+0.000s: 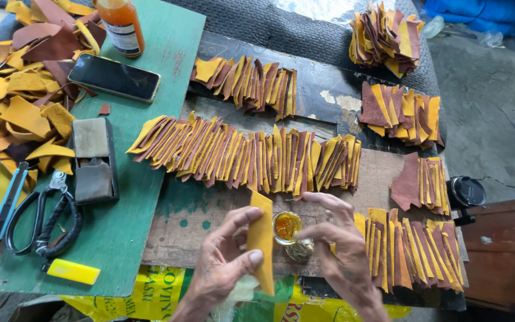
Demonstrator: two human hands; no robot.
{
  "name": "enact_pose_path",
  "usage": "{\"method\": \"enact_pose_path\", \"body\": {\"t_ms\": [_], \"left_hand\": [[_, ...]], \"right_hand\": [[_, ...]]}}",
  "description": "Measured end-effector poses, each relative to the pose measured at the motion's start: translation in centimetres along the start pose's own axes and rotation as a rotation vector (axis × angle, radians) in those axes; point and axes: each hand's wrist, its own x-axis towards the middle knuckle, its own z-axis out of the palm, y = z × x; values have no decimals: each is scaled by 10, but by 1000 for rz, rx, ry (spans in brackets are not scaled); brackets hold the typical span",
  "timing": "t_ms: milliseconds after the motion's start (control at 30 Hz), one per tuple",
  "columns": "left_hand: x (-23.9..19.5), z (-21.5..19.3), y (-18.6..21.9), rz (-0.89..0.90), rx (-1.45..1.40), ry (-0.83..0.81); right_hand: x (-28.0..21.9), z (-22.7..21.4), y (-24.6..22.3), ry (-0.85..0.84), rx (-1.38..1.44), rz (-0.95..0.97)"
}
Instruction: The person repeatedly picks up small leather pieces, applies glue from a small jar to the edges, and places them into stacks on the table. The process is repeated continuously with alternating yellow and brown leather pieces.
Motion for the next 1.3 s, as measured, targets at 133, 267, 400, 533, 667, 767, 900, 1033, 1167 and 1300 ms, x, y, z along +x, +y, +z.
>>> {"method": "enact_pose_path", "body": {"t_ms": [133,267,400,533,667,767,900,1033,1167,1300], "left_hand": [[-3,17,-3,7,-151,-53],[-2,25,-2,34,-135,-81],[0,27,-3,62,-91,-83],[0,28,-4,78,-69,-86],[1,27,-6,83,-56,-99],[2,26,-7,97,-93,-82],[3,23,-7,84,-108,-59],[3,25,-7,125,-87,-91],[6,27,-5,110,-101,-33],[5,28,-4,111,-96,-27]], "right_hand": [[-15,27,-20,193,474,171],[-16,34,-28,157,329,83],[-16,35,-30,137,364,81],[-20,35,-28,131,311,98],[-22,35,-25,140,288,81],[-29,39,-30,176,192,9],[-33,40,-33,218,70,-59],[-30,38,-31,199,72,-102],[-32,40,-36,272,-22,-117],[-34,41,-36,301,-67,-137]]}}
